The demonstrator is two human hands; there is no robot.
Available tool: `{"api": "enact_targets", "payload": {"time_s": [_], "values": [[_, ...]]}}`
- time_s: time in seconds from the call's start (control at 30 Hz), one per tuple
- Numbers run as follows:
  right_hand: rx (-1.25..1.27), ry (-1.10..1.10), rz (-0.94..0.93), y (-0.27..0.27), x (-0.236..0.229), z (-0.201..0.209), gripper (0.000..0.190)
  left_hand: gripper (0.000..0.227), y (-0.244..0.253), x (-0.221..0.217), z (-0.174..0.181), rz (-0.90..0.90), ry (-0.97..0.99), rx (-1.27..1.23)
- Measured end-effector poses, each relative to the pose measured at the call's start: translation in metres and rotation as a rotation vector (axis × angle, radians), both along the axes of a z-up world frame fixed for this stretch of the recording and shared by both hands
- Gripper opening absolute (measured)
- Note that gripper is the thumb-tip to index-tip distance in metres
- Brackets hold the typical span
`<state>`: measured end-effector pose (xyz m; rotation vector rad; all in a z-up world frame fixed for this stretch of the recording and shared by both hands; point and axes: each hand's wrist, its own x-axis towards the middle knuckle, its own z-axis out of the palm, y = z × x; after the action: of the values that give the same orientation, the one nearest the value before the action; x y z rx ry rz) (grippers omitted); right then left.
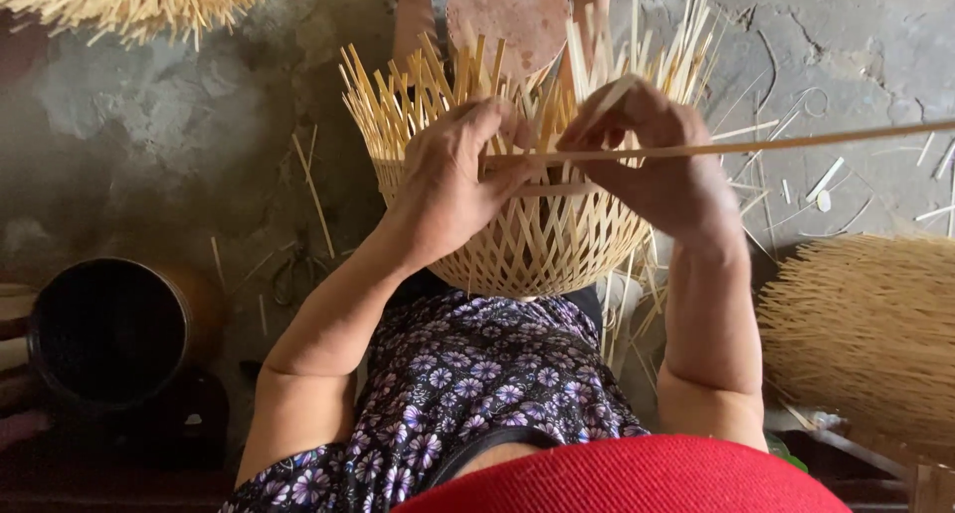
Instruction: The person weaves a bamboo basket by hand, interlacing long bamboo strips horizontally through the vertical spokes of the frame. They rotate the basket while pressing the strips into place and occasionally picking up additional bamboo pieces to continue the weave.
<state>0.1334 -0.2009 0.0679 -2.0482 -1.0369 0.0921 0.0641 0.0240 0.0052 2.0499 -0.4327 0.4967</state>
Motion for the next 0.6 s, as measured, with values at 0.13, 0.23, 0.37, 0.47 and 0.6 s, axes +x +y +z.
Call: {"api": "enact_targets", "payload": {"time_s": [0.13, 0.23, 0.37, 0.47, 0.6], "values": [[-0.017, -0.155, 0.029, 0.005, -0.005, 0.001, 0.018, 0.037, -0.005, 0.003, 0.013, 0.027, 0.02, 0.085], [0.145, 0.009, 0.152, -0.002, 0.0, 0.001, 0.018, 0.025, -0.002, 0.002, -0.001, 0.019, -0.001, 0.114], [-0.088, 0.034, -0.075, 0.014, 0.002, -0.005, 0.023, 0.013, -0.003, -0.006, 0.011, 0.014, -0.058, 0.086], [-0.328, -0.076, -0.119, 0.028, -0.004, 0.005, 0.028, 0.014, -0.003, -0.008, 0.01, 0.04, -0.073, 0.074], [0.03, 0.158, 0.075, 0.004, 0.009, -0.005, 0.008, 0.013, -0.002, -0.003, 0.008, 0.025, -0.071, 0.042]]}}
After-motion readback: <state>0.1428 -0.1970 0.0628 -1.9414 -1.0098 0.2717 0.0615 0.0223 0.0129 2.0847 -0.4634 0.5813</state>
